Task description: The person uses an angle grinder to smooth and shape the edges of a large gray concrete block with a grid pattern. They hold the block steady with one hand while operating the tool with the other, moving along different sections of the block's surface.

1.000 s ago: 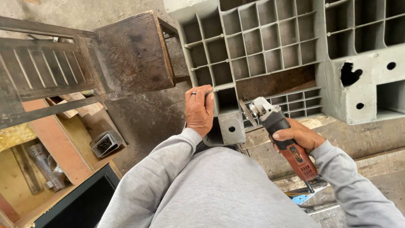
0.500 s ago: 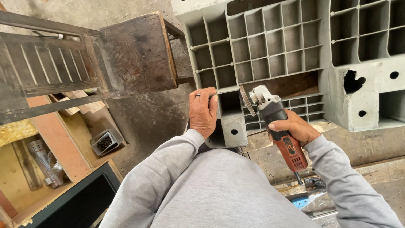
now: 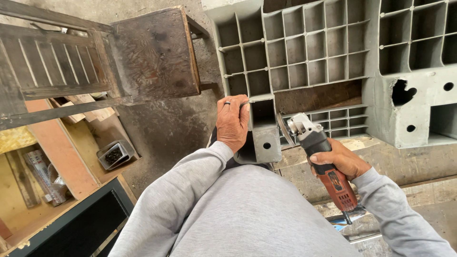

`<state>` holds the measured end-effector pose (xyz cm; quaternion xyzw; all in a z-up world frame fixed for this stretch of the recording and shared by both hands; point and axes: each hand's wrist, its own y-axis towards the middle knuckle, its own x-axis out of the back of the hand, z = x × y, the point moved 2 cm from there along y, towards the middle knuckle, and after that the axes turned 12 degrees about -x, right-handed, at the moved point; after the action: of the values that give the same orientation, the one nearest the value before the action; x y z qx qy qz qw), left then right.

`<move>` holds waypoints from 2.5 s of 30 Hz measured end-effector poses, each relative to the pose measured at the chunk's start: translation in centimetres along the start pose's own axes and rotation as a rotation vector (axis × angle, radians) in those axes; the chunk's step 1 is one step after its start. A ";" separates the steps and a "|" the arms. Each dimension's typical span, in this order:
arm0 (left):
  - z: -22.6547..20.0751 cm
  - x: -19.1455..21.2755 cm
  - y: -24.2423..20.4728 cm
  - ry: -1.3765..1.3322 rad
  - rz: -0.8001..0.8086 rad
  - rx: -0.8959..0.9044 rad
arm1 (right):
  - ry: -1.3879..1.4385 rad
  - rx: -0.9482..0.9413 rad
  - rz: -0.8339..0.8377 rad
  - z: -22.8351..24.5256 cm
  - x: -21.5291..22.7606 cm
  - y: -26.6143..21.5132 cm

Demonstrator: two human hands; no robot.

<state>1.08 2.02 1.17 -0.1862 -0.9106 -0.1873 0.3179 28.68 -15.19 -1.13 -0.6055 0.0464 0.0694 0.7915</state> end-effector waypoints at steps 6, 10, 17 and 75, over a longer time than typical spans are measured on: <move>0.0 0.0 -0.1 0.010 -0.004 -0.003 | -0.028 -0.062 -0.016 -1.6 -0.6 -1.3; 0.0 -0.1 -0.3 0.018 -0.003 -0.013 | -0.003 0.040 -0.015 0.0 -0.4 -0.4; -0.1 0.0 -0.1 0.018 -0.006 -0.012 | 0.045 0.145 -0.024 4.1 -0.1 1.3; 1.2 -1.1 -0.6 0.083 -0.045 -0.015 | 0.084 0.146 0.076 -1.8 -3.1 -2.3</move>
<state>1.01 1.84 -0.49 -0.1603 -0.8991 -0.2089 0.3498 26.02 -17.73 1.11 -0.5462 0.1073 0.0703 0.8278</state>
